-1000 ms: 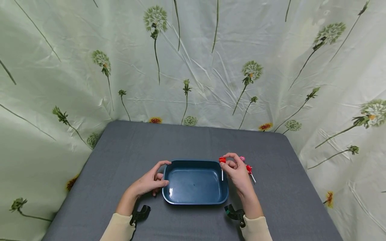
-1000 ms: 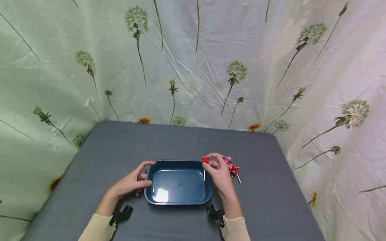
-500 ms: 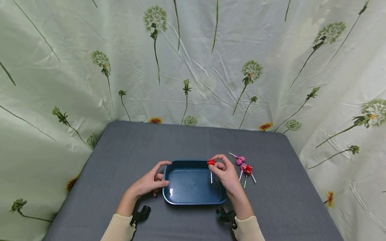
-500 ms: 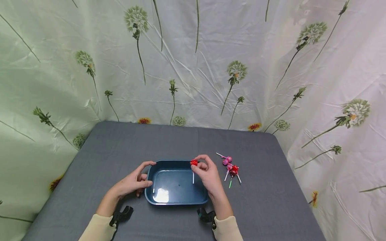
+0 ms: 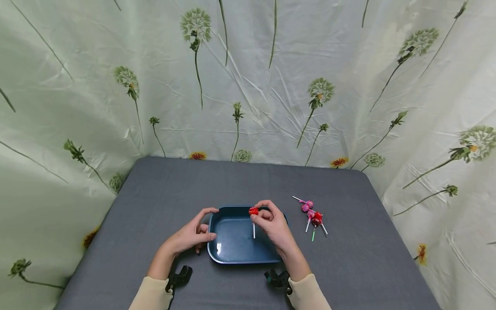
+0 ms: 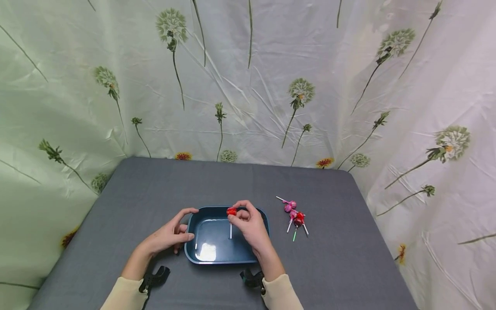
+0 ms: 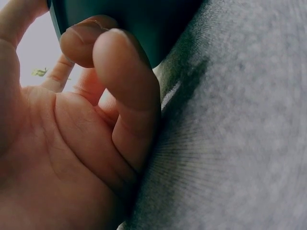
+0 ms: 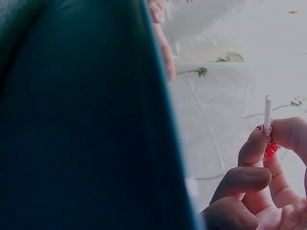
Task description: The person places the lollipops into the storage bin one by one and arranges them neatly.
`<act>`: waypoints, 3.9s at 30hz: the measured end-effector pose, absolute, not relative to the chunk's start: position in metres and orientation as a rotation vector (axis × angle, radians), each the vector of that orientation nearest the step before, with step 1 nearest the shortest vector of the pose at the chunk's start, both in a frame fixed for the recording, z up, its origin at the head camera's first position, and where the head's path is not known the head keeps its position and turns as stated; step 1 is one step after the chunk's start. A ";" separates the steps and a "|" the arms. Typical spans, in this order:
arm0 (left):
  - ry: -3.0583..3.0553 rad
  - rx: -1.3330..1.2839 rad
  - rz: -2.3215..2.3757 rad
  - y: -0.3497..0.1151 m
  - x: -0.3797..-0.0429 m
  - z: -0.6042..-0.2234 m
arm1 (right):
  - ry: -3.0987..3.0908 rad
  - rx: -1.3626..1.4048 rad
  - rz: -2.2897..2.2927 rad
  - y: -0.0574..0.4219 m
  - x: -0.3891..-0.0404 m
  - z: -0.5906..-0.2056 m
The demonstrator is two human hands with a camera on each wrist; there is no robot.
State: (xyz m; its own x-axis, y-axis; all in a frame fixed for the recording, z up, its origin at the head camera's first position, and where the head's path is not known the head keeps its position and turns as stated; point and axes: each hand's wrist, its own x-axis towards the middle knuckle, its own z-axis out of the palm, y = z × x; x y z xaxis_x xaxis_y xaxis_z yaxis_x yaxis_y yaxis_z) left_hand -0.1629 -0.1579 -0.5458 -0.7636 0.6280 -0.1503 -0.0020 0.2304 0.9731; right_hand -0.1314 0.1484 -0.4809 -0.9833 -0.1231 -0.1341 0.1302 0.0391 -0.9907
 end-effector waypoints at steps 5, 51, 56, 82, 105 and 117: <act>1.976 0.552 1.573 -0.158 -0.163 -0.546 | 2.124 -0.043 -2.032 0.138 -0.133 -0.484; 1.962 0.502 1.568 -0.155 -0.162 -0.543 | 2.284 0.015 -1.644 0.072 -0.137 -0.503; 1.963 0.500 1.564 -0.156 -0.162 -0.544 | 2.345 0.007 -1.531 0.069 -0.137 -0.504; 1.948 0.518 1.596 -0.155 -0.162 -0.543 | 2.434 -0.008 -1.312 0.065 -0.136 -0.502; 1.942 0.503 1.585 -0.157 -0.161 -0.546 | 2.308 -0.018 -1.469 0.072 -0.135 -0.501; 1.958 0.489 1.578 -0.152 -0.162 -0.544 | 2.166 -0.104 -1.652 0.099 -0.132 -0.480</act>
